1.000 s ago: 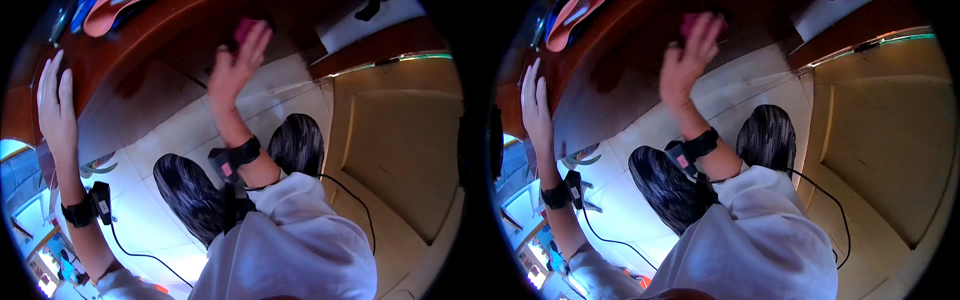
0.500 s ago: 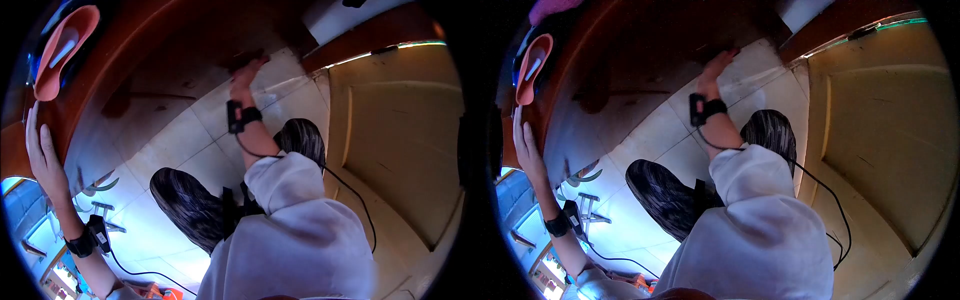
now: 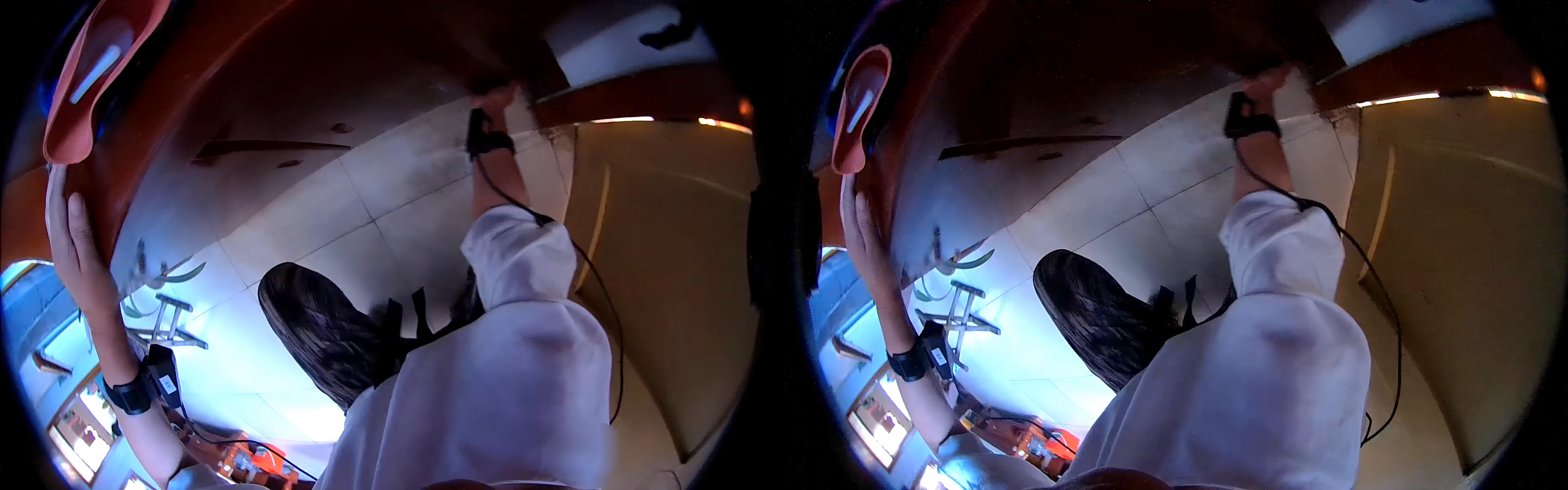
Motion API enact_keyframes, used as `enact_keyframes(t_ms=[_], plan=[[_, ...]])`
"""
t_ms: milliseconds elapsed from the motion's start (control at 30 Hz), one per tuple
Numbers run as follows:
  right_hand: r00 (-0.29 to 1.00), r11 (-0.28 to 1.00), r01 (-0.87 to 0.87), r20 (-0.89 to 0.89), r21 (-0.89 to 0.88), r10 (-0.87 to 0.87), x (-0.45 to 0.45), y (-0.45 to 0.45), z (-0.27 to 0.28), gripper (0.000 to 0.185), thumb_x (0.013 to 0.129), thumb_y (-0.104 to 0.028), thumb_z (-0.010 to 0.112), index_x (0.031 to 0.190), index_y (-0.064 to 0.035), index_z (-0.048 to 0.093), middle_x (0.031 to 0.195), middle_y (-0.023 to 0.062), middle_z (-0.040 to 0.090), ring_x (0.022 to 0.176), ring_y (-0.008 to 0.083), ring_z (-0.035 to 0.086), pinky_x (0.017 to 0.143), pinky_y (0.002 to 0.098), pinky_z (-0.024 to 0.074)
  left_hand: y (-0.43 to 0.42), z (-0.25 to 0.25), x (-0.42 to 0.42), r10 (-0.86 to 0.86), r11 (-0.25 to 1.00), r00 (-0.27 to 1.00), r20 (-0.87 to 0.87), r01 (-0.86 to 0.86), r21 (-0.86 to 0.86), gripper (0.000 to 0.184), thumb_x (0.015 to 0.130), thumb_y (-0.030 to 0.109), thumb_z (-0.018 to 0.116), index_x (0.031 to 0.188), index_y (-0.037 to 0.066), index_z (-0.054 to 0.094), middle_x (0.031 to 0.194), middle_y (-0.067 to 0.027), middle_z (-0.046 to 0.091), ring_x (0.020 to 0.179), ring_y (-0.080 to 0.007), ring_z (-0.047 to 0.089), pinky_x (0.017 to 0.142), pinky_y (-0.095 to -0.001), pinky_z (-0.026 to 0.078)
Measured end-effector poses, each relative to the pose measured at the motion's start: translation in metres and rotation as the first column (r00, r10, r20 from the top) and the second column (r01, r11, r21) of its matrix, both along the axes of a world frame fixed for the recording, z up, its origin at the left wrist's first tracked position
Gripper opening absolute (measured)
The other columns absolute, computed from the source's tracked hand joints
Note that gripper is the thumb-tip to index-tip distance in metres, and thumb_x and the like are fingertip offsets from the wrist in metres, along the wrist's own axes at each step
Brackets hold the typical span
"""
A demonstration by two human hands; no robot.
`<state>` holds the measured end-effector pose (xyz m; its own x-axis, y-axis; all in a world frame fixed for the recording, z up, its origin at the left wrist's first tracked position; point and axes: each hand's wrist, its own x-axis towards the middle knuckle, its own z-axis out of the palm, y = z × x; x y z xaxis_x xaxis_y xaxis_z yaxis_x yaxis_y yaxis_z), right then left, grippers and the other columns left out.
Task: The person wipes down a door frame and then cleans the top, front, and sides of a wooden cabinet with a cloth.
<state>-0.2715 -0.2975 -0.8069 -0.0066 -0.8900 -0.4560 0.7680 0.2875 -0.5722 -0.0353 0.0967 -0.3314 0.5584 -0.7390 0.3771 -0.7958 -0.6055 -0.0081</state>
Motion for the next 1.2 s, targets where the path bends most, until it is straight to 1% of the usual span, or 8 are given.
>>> enact_keyframes(t_ms=[233, 467, 667, 867, 1067, 1133, 1167, 1200], plan=[[0.991, 0.970, -0.130, 0.053, 0.204, 0.122, 0.040, 0.079, -0.013, 0.070, 0.085, -0.065, 0.035, 0.133, -0.0145, 0.038, 0.132, 0.0051, 0.042, 0.116, 0.0258, 0.039, 0.101, 0.0389, 0.0290, -0.004, 0.001, -0.004, -0.225, 0.970, 0.945, 0.237, 0.195, 0.143, 0.043, 0.096, 0.035, 0.034, 0.133, 0.014, 0.043, 0.133, -0.0122, 0.044, 0.118, -0.0257, 0.048, 0.098, -0.0341, 0.040], [0.933, 0.755, -0.359, 0.228, 0.548, 0.278, 0.098, 0.215, 0.037, 0.072, 0.083, -0.070, 0.034, 0.128, -0.0155, 0.045, 0.127, 0.0048, 0.049, 0.111, 0.0259, 0.045, 0.097, 0.0391, 0.0347, -0.007, -0.001, -0.001, -0.134, 0.991, 0.984, 0.121, 0.134, 0.012, 0.046, 0.096, 0.039, 0.031, 0.134, 0.015, 0.042, 0.136, -0.0117, 0.041, 0.122, -0.0273, 0.044, 0.100, -0.0374, 0.039], [0.942, 0.951, -0.291, 0.207, 0.106, 0.265, 0.060, 0.129, 0.019, 0.072, 0.083, -0.069, 0.033, 0.129, -0.0155, 0.045, 0.128, 0.0049, 0.048, 0.113, 0.0266, 0.044, 0.097, 0.0410, 0.0353, -0.007, 0.001, 0.002, -0.250, 0.963, 0.940, 0.230, 0.217, 0.159, 0.045, 0.096, 0.037, 0.031, 0.133, 0.015, 0.042, 0.137, -0.0114, 0.040, 0.123, -0.0267, 0.044, 0.101, -0.0371, 0.037], [0.985, 0.980, -0.174, 0.026, 0.093, 0.172, 0.035, 0.075, -0.023, 0.074, 0.083, -0.070, 0.032, 0.130, -0.0141, 0.043, 0.131, 0.0055, 0.046, 0.113, 0.0268, 0.044, 0.098, 0.0406, 0.0337, -0.006, -0.002, -0.001, -0.266, 0.960, 0.940, 0.215, 0.238, 0.146, 0.042, 0.096, 0.034, 0.033, 0.132, 0.016, 0.044, 0.136, -0.0105, 0.042, 0.124, -0.0261, 0.042, 0.104, -0.0358, 0.034], [0.962, 0.964, -0.244, 0.151, 0.103, 0.227, 0.073, 0.145, 0.021, 0.076, 0.083, -0.071, 0.031, 0.131, -0.0127, 0.041, 0.133, 0.0061, 0.044, 0.114, 0.0270, 0.043, 0.100, 0.0403, 0.0321, 0.000, -0.001, 0.009, -0.347, 0.938, 0.903, 0.254, 0.327, 0.118, 0.037, 0.094, 0.032, 0.041, 0.126, 0.015, 0.050, 0.128, -0.0102, 0.050, 0.119, -0.0240, 0.048, 0.100, -0.0344, 0.038], [0.935, 0.929, -0.312, 0.238, 0.197, 0.264, 0.101, 0.206, 0.026, 0.077, 0.083, -0.071, 0.031, 0.132, -0.0122, 0.041, 0.134, 0.0063, 0.043, 0.114, 0.0270, 0.043, 0.100, 0.0401, 0.0316, 0.020, 0.006, 0.030, -0.486, 0.854, 0.796, 0.361, 0.344, 0.391, 0.052, 0.087, 0.008, 0.049, 0.135, 0.022, 0.035, 0.138, -0.0103, 0.036, 0.125, -0.0300, 0.039, 0.099, -0.0401, 0.041], [0.953, 0.856, -0.301, 0.166, 0.420, 0.253, 0.120, 0.239, 0.030, 0.076, 0.084, -0.070, 0.028, 0.132, -0.0125, 0.040, 0.136, 0.0069, 0.041, 0.116, 0.0267, 0.041, 0.100, 0.0395, 0.0330, 0.024, 0.006, 0.035, -0.516, 0.827, 0.769, 0.376, 0.333, 0.454, 0.059, 0.085, 0.002, 0.051, 0.137, 0.024, 0.032, 0.141, -0.0105, 0.033, 0.126, -0.0316, 0.037, 0.098, -0.0416, 0.041], [0.939, 0.832, -0.325, 0.259, 0.450, 0.226, 0.139, 0.264, 0.021, 0.071, 0.085, -0.068, 0.027, 0.125, -0.0129, 0.047, 0.123, 0.0082, 0.050, 0.106, 0.0253, 0.049, 0.089, 0.0371, 0.0403, 0.027, 0.007, 0.039, -0.549, 0.796, 0.740, 0.389, 0.321, 0.513, 0.067, 0.084, -0.004, 0.052, 0.139, 0.025, 0.028, 0.143, -0.0106, 0.030, 0.128, -0.0331, 0.036, 0.098, -0.0432, 0.042]])
